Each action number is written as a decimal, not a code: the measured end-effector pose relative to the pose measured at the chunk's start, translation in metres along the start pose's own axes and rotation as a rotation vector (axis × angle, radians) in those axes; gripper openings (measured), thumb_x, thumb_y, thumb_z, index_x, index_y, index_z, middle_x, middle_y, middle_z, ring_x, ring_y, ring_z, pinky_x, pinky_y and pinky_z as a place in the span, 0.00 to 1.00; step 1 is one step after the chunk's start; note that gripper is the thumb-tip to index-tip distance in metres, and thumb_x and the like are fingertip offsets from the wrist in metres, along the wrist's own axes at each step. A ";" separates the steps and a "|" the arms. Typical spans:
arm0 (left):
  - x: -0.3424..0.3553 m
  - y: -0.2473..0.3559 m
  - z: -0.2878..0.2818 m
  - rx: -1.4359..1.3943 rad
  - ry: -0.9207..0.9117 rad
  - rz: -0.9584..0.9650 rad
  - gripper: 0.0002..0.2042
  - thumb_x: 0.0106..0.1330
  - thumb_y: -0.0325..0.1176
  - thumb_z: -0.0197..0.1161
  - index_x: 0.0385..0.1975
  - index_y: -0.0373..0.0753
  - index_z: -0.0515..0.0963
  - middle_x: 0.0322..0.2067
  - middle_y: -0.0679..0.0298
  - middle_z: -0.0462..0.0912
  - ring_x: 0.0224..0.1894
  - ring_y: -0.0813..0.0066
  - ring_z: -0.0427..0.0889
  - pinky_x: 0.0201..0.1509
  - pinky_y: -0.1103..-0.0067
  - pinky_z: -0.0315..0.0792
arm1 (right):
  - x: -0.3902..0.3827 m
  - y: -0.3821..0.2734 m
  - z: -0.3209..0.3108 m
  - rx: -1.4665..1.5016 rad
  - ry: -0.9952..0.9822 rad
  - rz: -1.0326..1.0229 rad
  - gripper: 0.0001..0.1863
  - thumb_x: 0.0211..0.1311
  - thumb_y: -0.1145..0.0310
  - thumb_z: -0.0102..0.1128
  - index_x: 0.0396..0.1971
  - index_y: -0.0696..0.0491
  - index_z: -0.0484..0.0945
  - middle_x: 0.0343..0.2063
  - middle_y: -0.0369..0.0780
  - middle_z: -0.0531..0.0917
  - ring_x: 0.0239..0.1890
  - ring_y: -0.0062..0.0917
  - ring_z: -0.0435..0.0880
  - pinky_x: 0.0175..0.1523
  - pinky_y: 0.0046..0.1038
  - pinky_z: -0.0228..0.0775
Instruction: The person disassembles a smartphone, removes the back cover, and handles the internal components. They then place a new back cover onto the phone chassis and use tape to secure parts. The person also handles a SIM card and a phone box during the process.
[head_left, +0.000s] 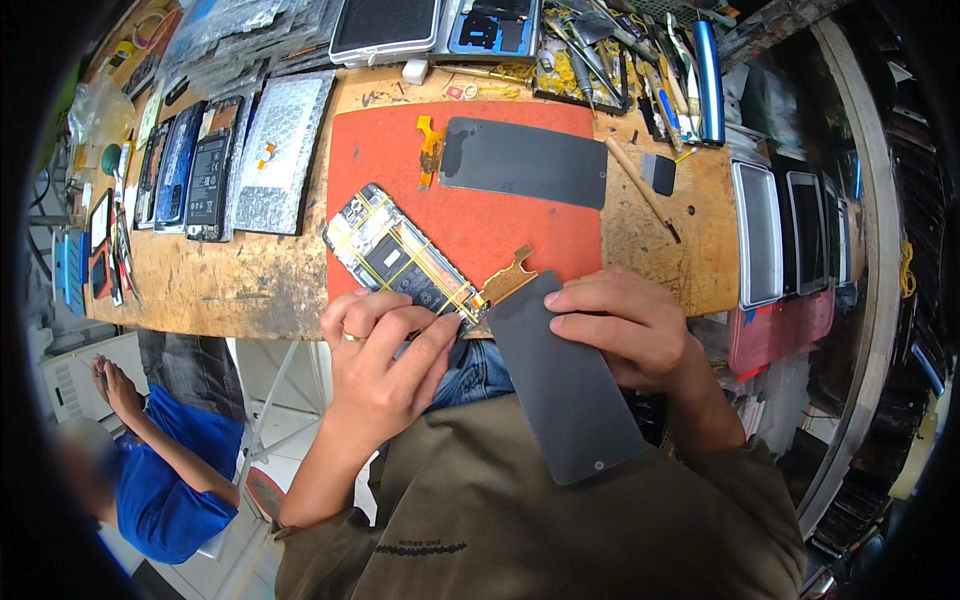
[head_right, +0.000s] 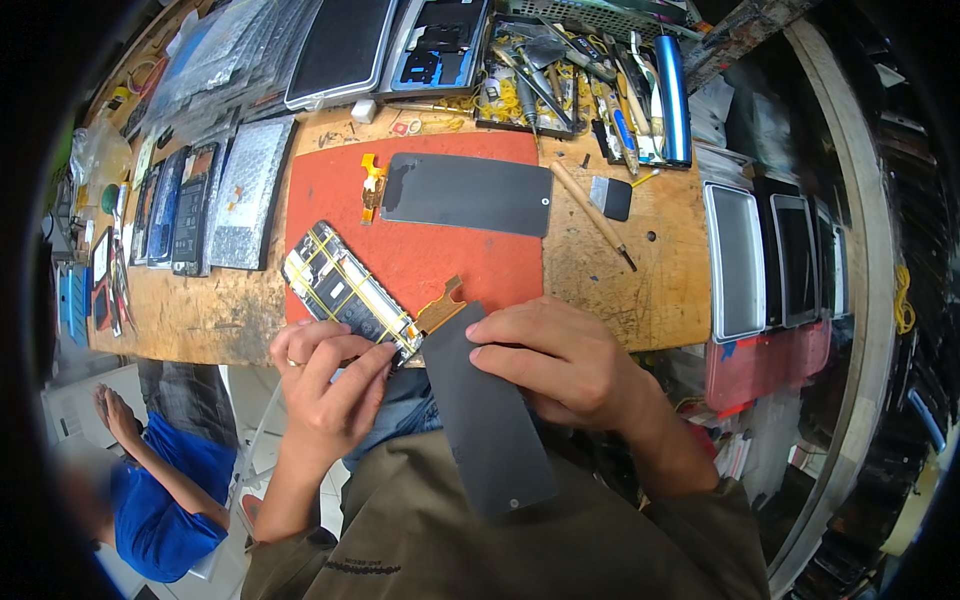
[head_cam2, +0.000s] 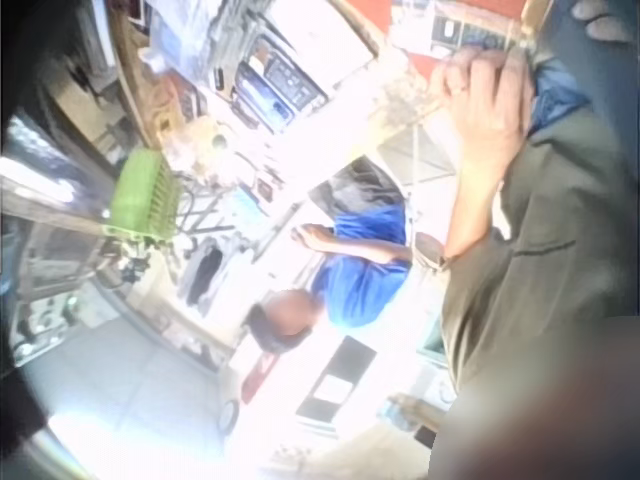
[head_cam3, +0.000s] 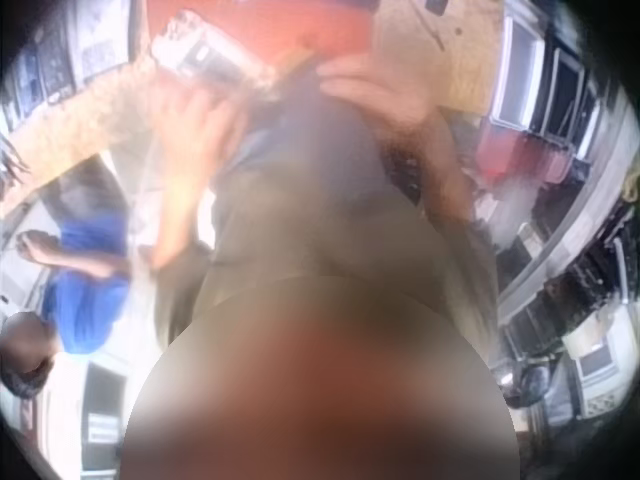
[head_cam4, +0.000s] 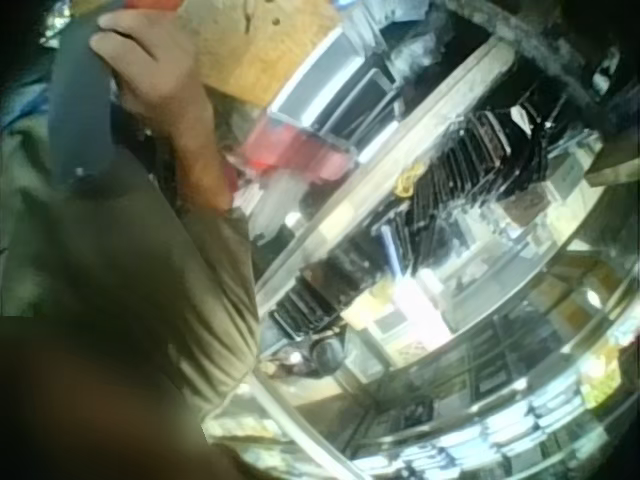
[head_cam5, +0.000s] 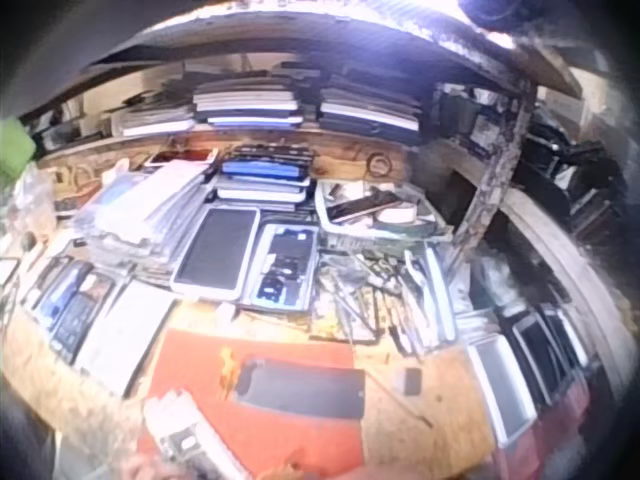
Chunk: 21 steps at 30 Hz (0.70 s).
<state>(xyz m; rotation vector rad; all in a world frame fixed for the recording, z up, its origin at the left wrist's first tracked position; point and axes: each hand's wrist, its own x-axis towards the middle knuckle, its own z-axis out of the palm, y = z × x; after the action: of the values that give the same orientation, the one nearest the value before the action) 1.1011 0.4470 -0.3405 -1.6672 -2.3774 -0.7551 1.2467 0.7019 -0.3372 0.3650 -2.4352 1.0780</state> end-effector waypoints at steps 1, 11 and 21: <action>-0.002 0.001 0.002 0.025 0.006 0.002 0.13 0.55 0.33 0.74 0.42 0.46 0.89 0.38 0.73 0.83 0.50 0.68 0.79 0.64 0.63 0.62 | 0.000 0.000 0.000 0.000 -0.010 -0.001 0.15 0.51 0.77 0.73 0.41 0.59 0.85 0.45 0.46 0.88 0.44 0.39 0.90 0.44 0.36 0.82; -0.005 0.008 0.010 0.116 0.026 0.050 0.18 0.50 0.33 0.75 0.44 0.48 0.90 0.40 0.71 0.83 0.51 0.67 0.79 0.67 0.59 0.59 | -0.002 0.000 -0.004 -0.002 -0.021 0.018 0.14 0.51 0.77 0.73 0.40 0.58 0.85 0.45 0.45 0.88 0.44 0.40 0.90 0.44 0.36 0.82; -0.003 0.010 0.016 0.233 0.003 0.095 0.17 0.60 0.40 0.71 0.50 0.49 0.89 0.41 0.72 0.82 0.52 0.74 0.78 0.70 0.62 0.56 | -0.001 0.006 -0.005 -0.003 -0.032 0.024 0.12 0.52 0.74 0.76 0.36 0.59 0.86 0.41 0.47 0.89 0.40 0.40 0.91 0.42 0.35 0.82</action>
<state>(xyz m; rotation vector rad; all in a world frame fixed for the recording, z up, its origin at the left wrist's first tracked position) 1.1142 0.4545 -0.3528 -1.6648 -2.2640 -0.4451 1.2466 0.7096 -0.3380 0.3559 -2.4753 1.0865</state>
